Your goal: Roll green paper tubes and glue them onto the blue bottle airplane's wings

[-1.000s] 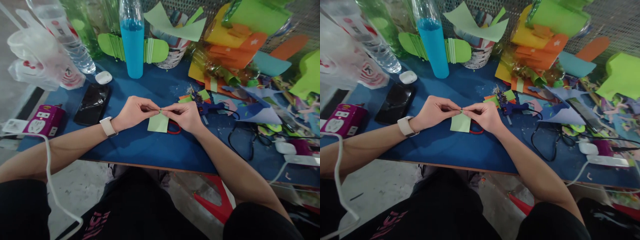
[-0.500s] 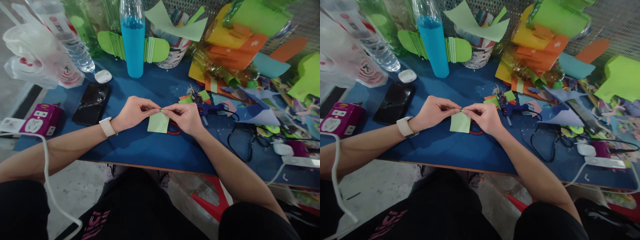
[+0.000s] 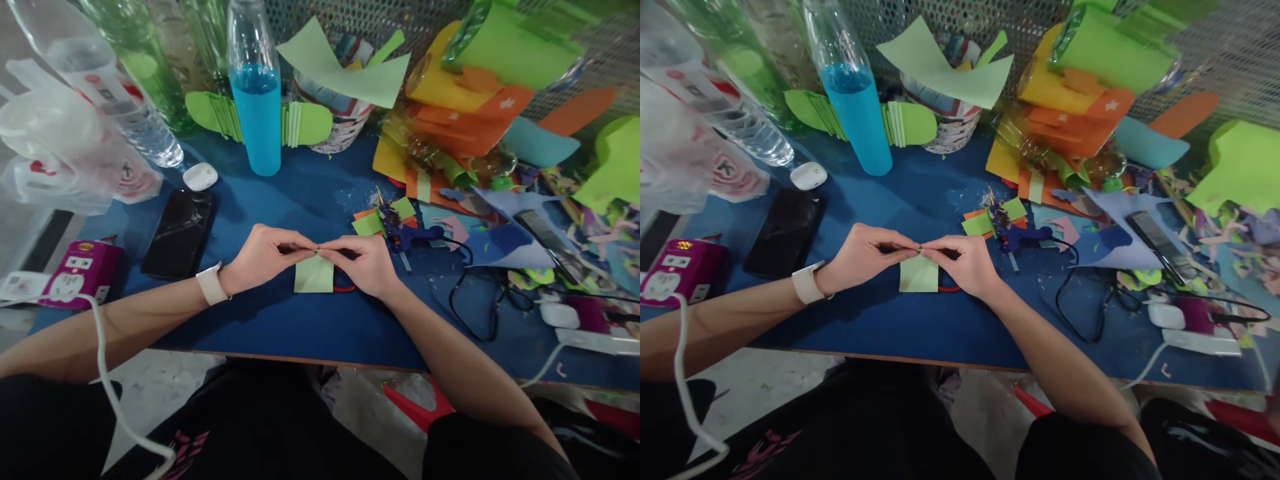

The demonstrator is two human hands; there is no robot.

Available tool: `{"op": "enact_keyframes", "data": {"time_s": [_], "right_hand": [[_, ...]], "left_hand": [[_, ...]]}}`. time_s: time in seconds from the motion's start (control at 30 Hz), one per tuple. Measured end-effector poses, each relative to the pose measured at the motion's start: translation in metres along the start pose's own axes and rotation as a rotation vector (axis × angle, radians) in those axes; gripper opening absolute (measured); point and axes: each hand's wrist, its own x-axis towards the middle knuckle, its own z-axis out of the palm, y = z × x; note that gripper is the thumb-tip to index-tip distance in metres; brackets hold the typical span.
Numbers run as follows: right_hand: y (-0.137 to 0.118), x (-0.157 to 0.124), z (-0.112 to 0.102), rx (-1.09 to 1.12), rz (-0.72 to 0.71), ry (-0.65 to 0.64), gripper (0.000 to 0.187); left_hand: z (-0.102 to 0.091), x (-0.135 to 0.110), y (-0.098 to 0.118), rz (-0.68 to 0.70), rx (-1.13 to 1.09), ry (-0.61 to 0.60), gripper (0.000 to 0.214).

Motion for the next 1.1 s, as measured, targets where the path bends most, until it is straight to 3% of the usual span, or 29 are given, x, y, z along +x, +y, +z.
{"op": "enact_keyframes", "data": {"time_s": [0.63,1.1], "right_hand": [[-0.005,-0.001,0.004,0.039,0.036,0.062,0.009],[0.008,0.001,0.003,0.075,-0.027,0.03,0.012]], "left_hand": [[0.0,0.004,-0.005,-0.039,-0.025,-0.018,0.011],[0.0,0.003,-0.002,-0.066,-0.117,-0.022,0.012]]}}
